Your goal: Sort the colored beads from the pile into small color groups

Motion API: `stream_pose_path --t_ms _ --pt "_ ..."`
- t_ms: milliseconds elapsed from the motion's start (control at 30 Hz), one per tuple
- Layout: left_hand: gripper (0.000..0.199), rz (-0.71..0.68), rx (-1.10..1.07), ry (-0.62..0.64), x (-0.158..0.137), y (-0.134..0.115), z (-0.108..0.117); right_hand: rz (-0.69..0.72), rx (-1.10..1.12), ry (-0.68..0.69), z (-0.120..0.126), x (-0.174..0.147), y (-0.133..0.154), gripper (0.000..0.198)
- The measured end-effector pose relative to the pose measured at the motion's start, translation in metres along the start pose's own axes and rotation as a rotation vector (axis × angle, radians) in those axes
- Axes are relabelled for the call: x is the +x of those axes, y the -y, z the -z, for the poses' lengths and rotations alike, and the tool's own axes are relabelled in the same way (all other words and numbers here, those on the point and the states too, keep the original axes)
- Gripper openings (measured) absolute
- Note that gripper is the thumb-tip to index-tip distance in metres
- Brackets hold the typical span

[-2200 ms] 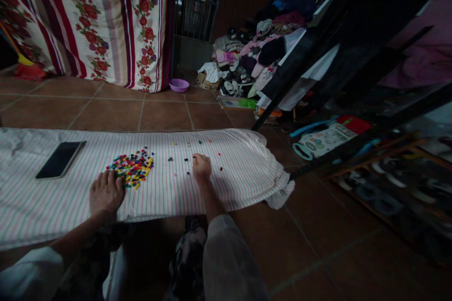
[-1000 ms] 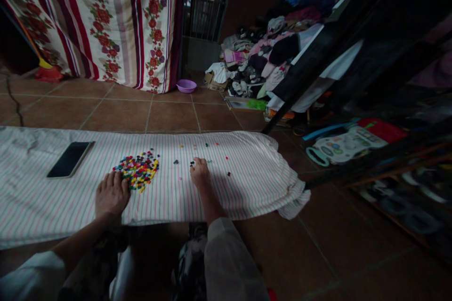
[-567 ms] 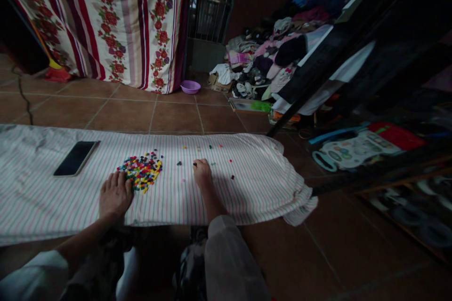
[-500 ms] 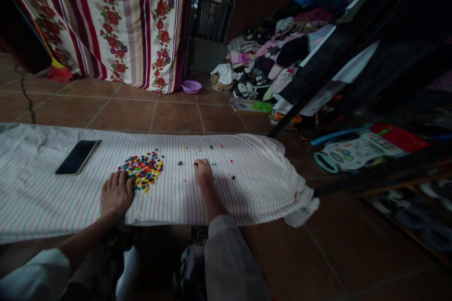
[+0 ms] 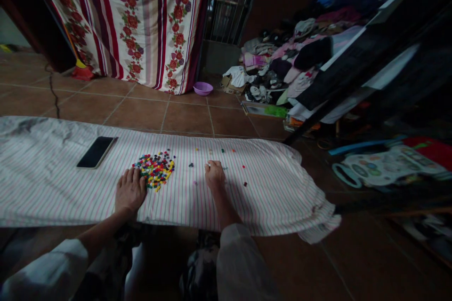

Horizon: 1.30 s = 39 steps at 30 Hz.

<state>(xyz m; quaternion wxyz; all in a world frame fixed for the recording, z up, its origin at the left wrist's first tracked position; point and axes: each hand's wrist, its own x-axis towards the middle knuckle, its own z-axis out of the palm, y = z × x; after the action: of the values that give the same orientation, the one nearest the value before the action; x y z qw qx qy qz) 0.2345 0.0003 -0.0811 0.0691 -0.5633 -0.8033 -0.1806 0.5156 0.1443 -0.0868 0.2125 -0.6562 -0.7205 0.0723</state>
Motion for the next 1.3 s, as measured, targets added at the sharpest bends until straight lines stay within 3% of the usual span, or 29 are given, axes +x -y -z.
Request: stream_pose_path --t_ms 133,333,633,1000,1300 --pt "0.057 0.004 0.002 -0.004 0.001 0.000 -0.001 0.071 0.039 -0.020 0.007 0.003 0.018 0.026" --pt "0.057 0.004 -0.011 -0.012 0.000 0.001 -0.004 0.269 0.127 0.054 -0.003 0.002 0.071 0.026" --pt "0.057 0.007 -0.022 -0.029 0.000 0.002 -0.009 0.296 0.008 0.198 -0.025 0.003 0.132 0.020" --pt "0.057 -0.001 -0.033 -0.036 0.000 0.001 -0.007 0.246 -0.024 0.199 -0.043 0.003 0.150 0.021" --pt "0.058 0.005 -0.012 -0.023 0.000 0.001 -0.007 0.227 0.081 0.115 -0.038 0.001 0.144 0.024"
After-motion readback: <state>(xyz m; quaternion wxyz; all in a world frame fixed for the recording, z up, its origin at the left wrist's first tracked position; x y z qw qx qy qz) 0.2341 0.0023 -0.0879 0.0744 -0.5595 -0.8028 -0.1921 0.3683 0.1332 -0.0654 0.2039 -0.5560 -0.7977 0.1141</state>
